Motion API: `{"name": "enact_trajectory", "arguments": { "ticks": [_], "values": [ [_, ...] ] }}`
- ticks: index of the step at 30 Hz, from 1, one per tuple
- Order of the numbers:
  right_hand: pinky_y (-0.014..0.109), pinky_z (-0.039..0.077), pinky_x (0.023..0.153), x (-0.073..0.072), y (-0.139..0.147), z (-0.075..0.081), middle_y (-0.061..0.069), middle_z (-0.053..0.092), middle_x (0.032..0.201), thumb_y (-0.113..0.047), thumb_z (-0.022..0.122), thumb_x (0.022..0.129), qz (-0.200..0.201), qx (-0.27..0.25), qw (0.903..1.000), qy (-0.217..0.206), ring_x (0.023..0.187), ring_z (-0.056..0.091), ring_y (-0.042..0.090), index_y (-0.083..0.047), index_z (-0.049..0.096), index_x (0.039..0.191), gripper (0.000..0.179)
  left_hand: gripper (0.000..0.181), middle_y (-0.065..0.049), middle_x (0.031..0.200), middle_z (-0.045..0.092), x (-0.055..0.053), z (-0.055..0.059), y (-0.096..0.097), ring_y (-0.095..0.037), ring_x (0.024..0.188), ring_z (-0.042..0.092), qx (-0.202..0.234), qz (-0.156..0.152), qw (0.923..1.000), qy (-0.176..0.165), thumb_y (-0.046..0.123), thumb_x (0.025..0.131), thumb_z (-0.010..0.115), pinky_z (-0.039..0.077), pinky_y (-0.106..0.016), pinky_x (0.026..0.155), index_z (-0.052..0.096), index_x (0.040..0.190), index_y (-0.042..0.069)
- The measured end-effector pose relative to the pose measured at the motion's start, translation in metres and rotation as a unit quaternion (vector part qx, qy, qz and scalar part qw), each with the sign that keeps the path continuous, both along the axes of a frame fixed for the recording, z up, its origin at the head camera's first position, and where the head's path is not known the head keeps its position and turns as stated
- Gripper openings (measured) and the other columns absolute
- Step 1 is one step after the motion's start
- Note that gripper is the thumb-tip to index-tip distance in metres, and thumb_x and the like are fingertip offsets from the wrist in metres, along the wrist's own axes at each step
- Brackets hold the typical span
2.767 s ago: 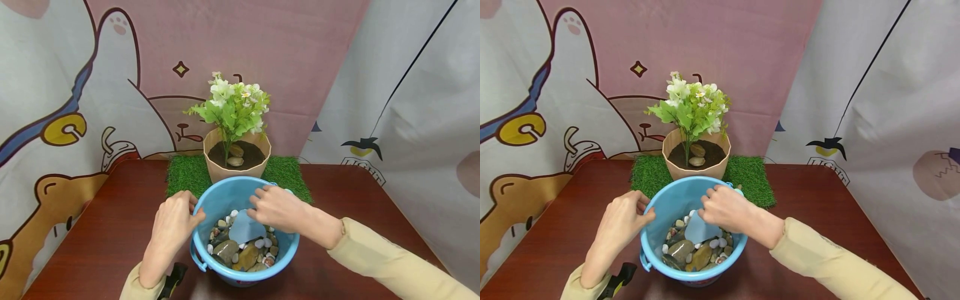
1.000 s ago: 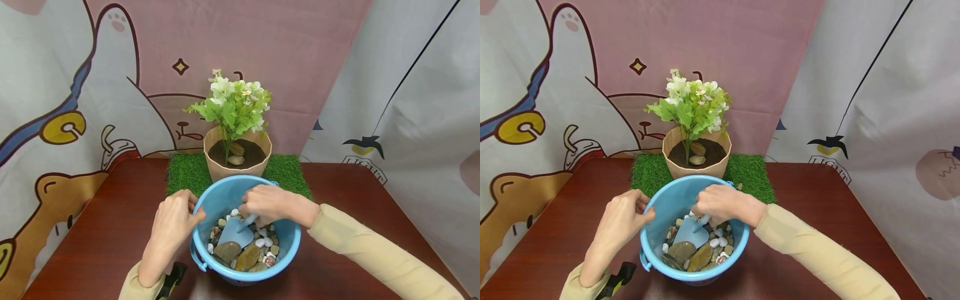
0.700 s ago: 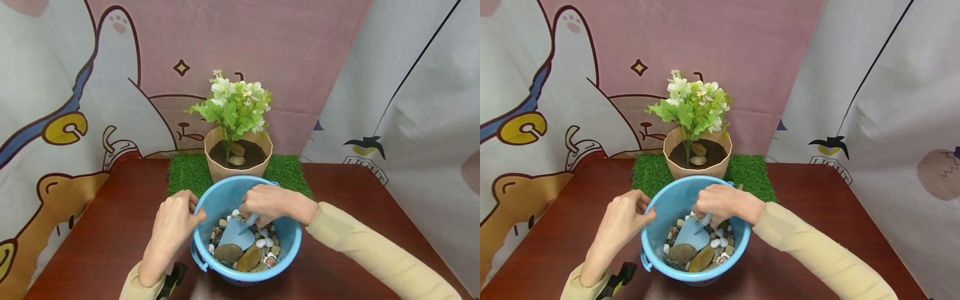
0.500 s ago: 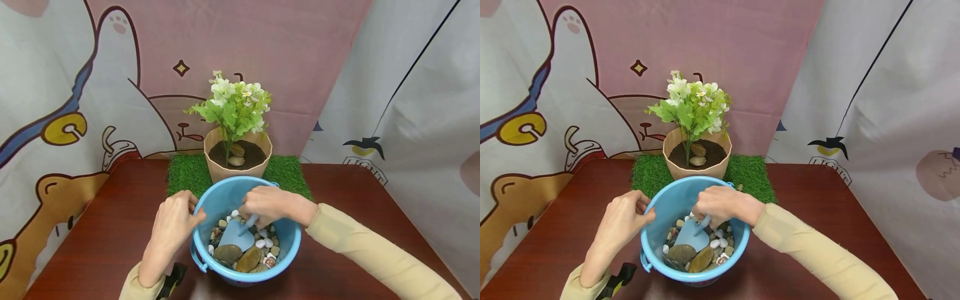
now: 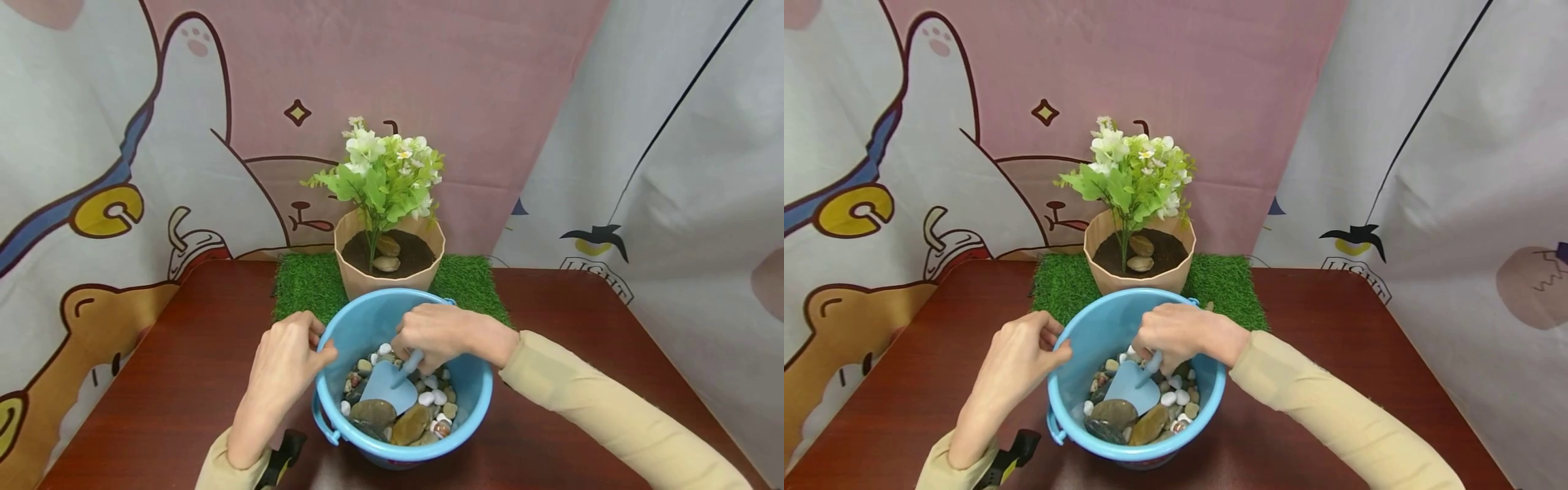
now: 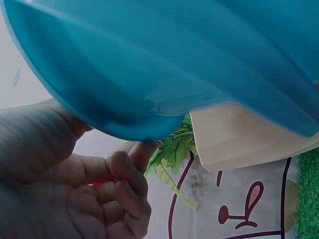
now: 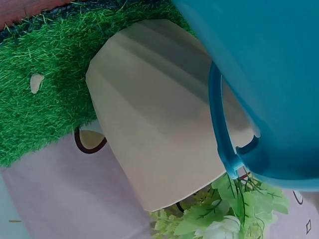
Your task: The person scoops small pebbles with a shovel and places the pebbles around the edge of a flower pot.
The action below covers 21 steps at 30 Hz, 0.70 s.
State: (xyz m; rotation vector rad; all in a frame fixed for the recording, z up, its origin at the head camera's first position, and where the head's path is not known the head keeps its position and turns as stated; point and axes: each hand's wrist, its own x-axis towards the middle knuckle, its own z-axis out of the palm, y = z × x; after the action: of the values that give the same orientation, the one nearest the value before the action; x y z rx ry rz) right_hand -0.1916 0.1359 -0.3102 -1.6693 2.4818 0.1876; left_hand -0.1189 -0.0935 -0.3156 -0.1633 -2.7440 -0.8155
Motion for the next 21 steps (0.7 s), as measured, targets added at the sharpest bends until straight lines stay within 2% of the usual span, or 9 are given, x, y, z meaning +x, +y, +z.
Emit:
{"name": "enact_trajectory", "arguments": {
  "ticks": [8, 21],
  "values": [
    [0.016, 0.038, 0.059, 0.000, 0.003, 0.007, -0.012, 0.061, 0.073, -0.015, 0.073, 0.068, -0.016, -0.040, 0.9974, -0.058, 0.058, 0.045, -0.001, -0.024, 0.065, 0.079, 0.016, 0.010, -0.002, 0.069, 0.061, 0.001, 0.000, -0.001, -0.010, 0.052, 0.049, 0.000, -0.001, 1.0000, 0.003, 0.010, 0.068, 0.068, 0.039, -0.026, 0.048, 0.065, 0.077, 0.007],
    [0.016, 0.044, 0.064, -0.001, 0.014, 0.018, -0.012, 0.063, 0.079, -0.016, 0.071, 0.073, -0.029, -0.072, 0.9925, -0.094, 0.068, 0.052, -0.003, -0.024, 0.067, 0.088, 0.018, 0.011, -0.002, 0.069, 0.062, 0.001, 0.000, -0.001, -0.011, 0.053, 0.050, 0.000, -0.005, 0.9999, 0.009, 0.010, 0.068, 0.069, 0.040, -0.027, 0.048, 0.065, 0.077, 0.008]
  ]
}}
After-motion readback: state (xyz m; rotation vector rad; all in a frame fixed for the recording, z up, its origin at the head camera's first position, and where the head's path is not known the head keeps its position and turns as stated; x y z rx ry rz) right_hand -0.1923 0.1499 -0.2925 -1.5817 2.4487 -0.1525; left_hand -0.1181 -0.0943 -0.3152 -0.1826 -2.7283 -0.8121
